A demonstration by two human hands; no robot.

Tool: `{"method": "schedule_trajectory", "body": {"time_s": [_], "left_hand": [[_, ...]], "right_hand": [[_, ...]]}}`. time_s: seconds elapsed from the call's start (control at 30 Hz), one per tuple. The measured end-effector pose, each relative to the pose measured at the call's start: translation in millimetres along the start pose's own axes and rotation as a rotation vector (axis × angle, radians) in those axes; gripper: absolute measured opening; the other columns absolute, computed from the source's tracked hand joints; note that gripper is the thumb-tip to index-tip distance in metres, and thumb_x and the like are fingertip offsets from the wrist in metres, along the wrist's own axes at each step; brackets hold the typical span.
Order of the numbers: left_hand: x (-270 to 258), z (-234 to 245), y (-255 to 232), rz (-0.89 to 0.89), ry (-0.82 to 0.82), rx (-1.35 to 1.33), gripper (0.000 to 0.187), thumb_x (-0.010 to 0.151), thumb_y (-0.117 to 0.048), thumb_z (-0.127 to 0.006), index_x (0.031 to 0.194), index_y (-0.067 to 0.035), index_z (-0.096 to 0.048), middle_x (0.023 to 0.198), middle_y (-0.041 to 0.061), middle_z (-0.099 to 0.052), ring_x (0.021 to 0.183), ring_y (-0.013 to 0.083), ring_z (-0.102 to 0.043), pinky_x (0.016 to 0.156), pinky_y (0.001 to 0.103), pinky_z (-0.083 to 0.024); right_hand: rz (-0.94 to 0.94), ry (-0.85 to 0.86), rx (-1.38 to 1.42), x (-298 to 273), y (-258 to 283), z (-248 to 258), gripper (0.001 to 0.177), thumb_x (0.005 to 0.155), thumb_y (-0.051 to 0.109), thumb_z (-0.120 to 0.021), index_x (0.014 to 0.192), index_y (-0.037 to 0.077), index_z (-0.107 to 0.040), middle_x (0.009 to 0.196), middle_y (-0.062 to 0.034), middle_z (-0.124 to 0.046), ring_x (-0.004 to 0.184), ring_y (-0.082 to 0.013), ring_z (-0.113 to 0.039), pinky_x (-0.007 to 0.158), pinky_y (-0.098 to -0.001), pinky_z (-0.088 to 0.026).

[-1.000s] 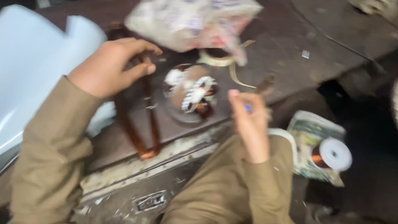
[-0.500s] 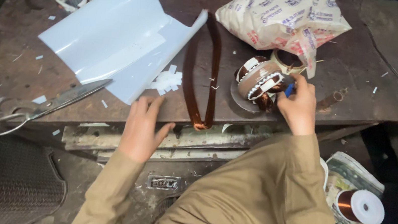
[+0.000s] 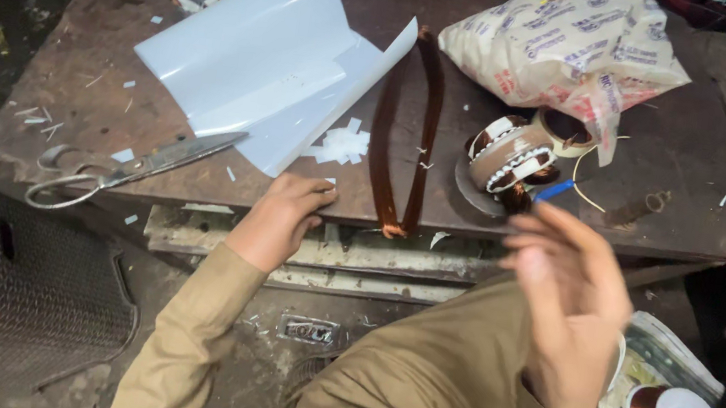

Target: The person sits on the floor and works on a motor stator, using a blue-handled screwdriver to adjust and arrange copper windings. The person also handles a white plastic strip and places it into the stator slots.

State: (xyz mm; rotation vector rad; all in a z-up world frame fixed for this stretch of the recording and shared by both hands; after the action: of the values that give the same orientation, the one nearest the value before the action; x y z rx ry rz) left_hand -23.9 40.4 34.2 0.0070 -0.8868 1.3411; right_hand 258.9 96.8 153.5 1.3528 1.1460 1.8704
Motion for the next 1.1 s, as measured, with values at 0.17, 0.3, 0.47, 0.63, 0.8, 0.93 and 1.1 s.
{"method": "schedule_trajectory", "body": {"time_s": [0.17,0.3,0.47,0.63,0.8,0.93,1.1], "left_hand": [[-4.9,6.7,1.4,0.034,-0.071,-0.023,0.021,0.078,-0.001,-0.077,0.098,-0.004,-0.074,0.097,0.01,-0.07,0.097,0.0329,-0.066,0.086,0.039,-0.052],[-10.6,29.6,-7.0,0.148,-0.328,-0.115,0.015,0.088,0.002,-0.073,0.103,-0.002,-0.074,0.1,0.01,-0.072,0.092,0.0267,-0.072,0.08,0.035,-0.056],[-18.5,10.8,-27.8,0.395,-0.452,-0.732,0.018,0.096,0.003,-0.067,0.114,0.003,-0.07,0.103,0.008,-0.066,0.089,0.015,-0.069,0.077,0.028,-0.057],[-19.0,-30.2,-66.8,0.494,-0.215,-1.181,0.025,0.092,0.009,-0.069,0.116,0.009,-0.069,0.098,0.012,-0.071,0.086,0.015,-0.069,0.079,0.028,-0.056],[-14.5,-40.0,-84.4,0.506,-0.098,-1.227,0.024,0.09,0.008,-0.069,0.114,0.011,-0.068,0.096,0.014,-0.073,0.084,0.0169,-0.07,0.078,0.029,-0.058],[-10.3,-49.3,-94.9,0.48,-0.026,-1.204,0.025,0.089,0.008,-0.07,0.113,0.012,-0.068,0.097,0.016,-0.074,0.083,0.0189,-0.072,0.076,0.03,-0.059],[8.2,-64.5,-107.6,0.448,0.034,-1.149,0.023,0.086,0.01,-0.07,0.109,0.013,-0.07,0.101,0.017,-0.075,0.084,0.0201,-0.074,0.076,0.031,-0.061]], "right_hand": [[-0.122,0.601,0.926,3.7,46.8,-85.1,0.068,0.098,0.03,-0.069,0.153,0.006,-0.038,0.139,-0.0251,-0.055,0.11,-0.0272,-0.067,0.089,-0.0392,-0.057],[0.131,0.471,0.229,-9.1,47.1,-81.5,0.045,0.103,0.012,-0.07,0.144,-0.002,-0.059,0.139,-0.0212,-0.059,0.116,-0.0286,-0.064,0.097,-0.0393,-0.054],[0.348,0.145,-0.303,-30.4,25.3,-72.7,0.032,0.086,0.007,-0.079,0.116,0.002,-0.07,0.123,-0.0137,-0.07,0.111,-0.0294,-0.069,0.092,-0.0378,-0.056],[0.449,0.077,-0.401,-40.4,17.2,-61.7,0.025,0.086,0.003,-0.079,0.11,0.002,-0.071,0.12,-0.0128,-0.069,0.109,-0.0336,-0.068,0.095,-0.0417,-0.057],[0.455,0.014,-0.39,-41.7,21.2,-37.4,0.023,0.084,0.001,-0.079,0.104,0.001,-0.069,0.117,-0.0151,-0.07,0.106,-0.0345,-0.068,0.093,-0.0418,-0.057],[0.428,-0.008,-0.309,-44.7,18.4,-23.0,0.02,0.087,-0.002,-0.078,0.104,0.0,-0.069,0.107,-0.0132,-0.071,0.098,-0.031,-0.071,0.087,-0.0384,-0.059],[0.371,-0.057,-0.312,-43.0,11.8,2.2,0.02,0.088,-0.002,-0.076,0.107,-0.003,-0.069,0.101,-0.0129,-0.071,0.09,-0.029,-0.07,0.081,-0.0372,-0.057]]}}
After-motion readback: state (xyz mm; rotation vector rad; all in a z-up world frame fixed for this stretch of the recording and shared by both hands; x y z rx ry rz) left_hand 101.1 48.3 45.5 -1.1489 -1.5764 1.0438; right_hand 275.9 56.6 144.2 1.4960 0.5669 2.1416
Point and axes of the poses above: each hand's wrist, its own x-axis towards the middle knuckle, its own z-axis out of the back of the hand, y = z × x, the point moved 8 cm from there along x, towards the middle knuckle
